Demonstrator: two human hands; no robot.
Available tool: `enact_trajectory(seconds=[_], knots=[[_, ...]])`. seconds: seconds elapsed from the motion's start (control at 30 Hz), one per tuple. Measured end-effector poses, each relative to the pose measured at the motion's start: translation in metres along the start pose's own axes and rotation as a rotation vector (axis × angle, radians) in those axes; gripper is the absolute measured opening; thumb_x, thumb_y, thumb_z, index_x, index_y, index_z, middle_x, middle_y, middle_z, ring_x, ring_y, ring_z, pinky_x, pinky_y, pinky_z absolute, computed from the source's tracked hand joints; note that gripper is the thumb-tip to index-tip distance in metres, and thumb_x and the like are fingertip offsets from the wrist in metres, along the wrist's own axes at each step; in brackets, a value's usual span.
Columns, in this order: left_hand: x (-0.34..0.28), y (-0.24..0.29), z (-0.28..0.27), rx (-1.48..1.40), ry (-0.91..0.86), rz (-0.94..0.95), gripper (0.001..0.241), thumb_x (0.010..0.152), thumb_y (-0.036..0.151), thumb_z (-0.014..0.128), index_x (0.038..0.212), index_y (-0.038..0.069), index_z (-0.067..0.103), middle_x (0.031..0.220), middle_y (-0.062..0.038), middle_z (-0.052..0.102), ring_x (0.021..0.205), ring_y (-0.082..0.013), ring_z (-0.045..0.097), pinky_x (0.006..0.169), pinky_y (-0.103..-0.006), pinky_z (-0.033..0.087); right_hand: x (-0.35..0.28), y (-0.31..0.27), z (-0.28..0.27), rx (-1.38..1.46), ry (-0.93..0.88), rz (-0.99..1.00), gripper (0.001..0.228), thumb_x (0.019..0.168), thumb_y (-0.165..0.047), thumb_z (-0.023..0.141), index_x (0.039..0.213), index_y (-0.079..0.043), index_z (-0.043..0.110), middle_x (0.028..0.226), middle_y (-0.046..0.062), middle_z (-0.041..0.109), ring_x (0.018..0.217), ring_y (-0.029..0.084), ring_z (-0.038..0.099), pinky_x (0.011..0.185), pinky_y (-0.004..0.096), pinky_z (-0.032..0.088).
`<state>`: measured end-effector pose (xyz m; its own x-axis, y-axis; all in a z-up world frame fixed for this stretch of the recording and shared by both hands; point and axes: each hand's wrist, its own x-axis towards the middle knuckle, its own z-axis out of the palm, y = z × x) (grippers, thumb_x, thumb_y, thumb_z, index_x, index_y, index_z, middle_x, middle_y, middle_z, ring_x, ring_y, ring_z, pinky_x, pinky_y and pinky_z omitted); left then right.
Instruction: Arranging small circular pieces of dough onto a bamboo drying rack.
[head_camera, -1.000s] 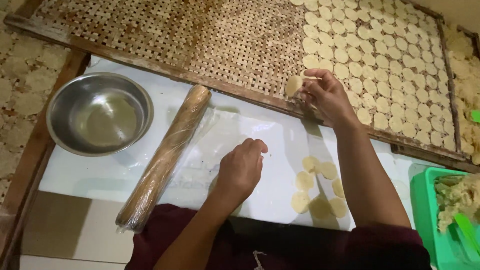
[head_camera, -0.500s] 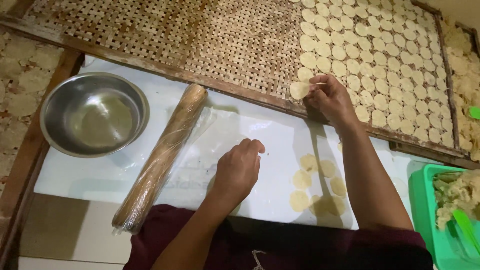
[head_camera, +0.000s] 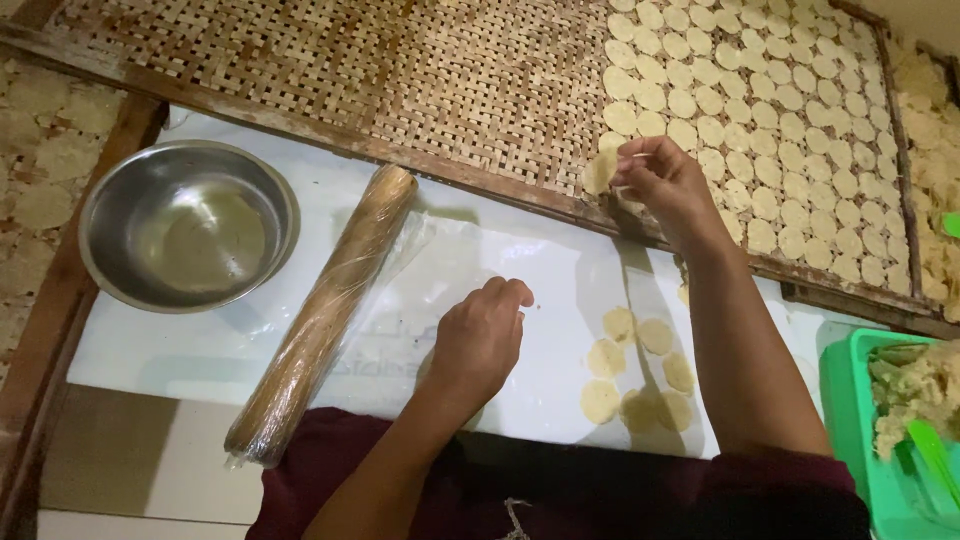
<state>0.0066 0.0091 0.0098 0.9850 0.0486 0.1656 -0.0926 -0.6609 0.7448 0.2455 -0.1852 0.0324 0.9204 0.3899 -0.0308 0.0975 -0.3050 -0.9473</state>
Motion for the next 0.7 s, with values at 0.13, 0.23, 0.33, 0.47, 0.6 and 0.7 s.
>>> enact_trajectory(seconds=[0.13, 0.23, 0.33, 0.47, 0.6, 0.7], knots=[[0.0, 0.001, -0.002, -0.01, 0.012, 0.011, 0.02, 0.095, -0.004, 0.06, 0.112, 0.004, 0.067, 0.081, -0.012, 0.066, 0.068, -0.0247, 0.073, 0.063, -0.0386, 0.062, -0.001, -0.012, 0.007, 0.085, 0.019, 0.033, 0.032, 0.093, 0.004, 0.053, 0.122, -0.009, 0.06, 0.102, 0.004, 0.069, 0.091, 0.009, 0.072, 0.074, 0.016, 0.056], [0.0, 0.003, -0.003, -0.011, 0.003, 0.007, 0.021, 0.095, -0.004, 0.06, 0.112, 0.004, 0.067, 0.081, -0.012, 0.066, 0.067, -0.0245, 0.073, 0.062, -0.0389, 0.062, -0.002, -0.004, 0.004, 0.104, 0.005, 0.058, 0.033, 0.091, 0.008, 0.052, 0.12, -0.006, 0.06, 0.098, 0.004, 0.068, 0.087, 0.01, 0.072, 0.066, 0.014, 0.052], [0.0, 0.002, -0.004, 0.017, 0.005, 0.013, 0.02, 0.094, -0.005, 0.062, 0.111, 0.003, 0.067, 0.08, -0.011, 0.067, 0.067, -0.0243, 0.073, 0.062, -0.0387, 0.062, -0.004, 0.002, 0.001, 0.081, 0.017, 0.085, 0.03, 0.096, 0.008, 0.05, 0.119, -0.007, 0.061, 0.097, 0.008, 0.067, 0.087, 0.014, 0.071, 0.062, 0.017, 0.048], [-0.001, 0.003, -0.003, 0.013, -0.003, 0.026, 0.02, 0.093, -0.004, 0.062, 0.111, 0.005, 0.066, 0.08, -0.011, 0.066, 0.069, -0.0264, 0.073, 0.061, -0.041, 0.062, -0.006, 0.007, 0.001, -0.078, 0.058, 0.022, 0.034, 0.092, 0.007, 0.051, 0.122, -0.004, 0.06, 0.096, 0.008, 0.065, 0.084, 0.013, 0.065, 0.064, 0.02, 0.049], [0.0, 0.003, -0.001, 0.029, 0.017, 0.011, 0.02, 0.094, -0.005, 0.063, 0.111, 0.005, 0.068, 0.08, -0.011, 0.066, 0.067, -0.0237, 0.073, 0.063, -0.0366, 0.062, -0.01, 0.003, 0.005, -0.475, 0.083, -0.041, 0.03, 0.092, -0.003, 0.06, 0.116, -0.02, 0.07, 0.095, 0.003, 0.073, 0.094, 0.021, 0.072, 0.084, 0.036, 0.055], [-0.001, 0.006, -0.003, -0.018, 0.026, 0.018, 0.02, 0.094, -0.005, 0.06, 0.11, 0.005, 0.067, 0.079, -0.012, 0.066, 0.067, -0.0266, 0.073, 0.061, -0.04, 0.062, 0.0, 0.027, -0.012, -0.758, 0.095, -0.079, 0.024, 0.093, -0.013, 0.063, 0.107, -0.031, 0.07, 0.094, -0.006, 0.074, 0.099, 0.022, 0.071, 0.089, 0.04, 0.053]])
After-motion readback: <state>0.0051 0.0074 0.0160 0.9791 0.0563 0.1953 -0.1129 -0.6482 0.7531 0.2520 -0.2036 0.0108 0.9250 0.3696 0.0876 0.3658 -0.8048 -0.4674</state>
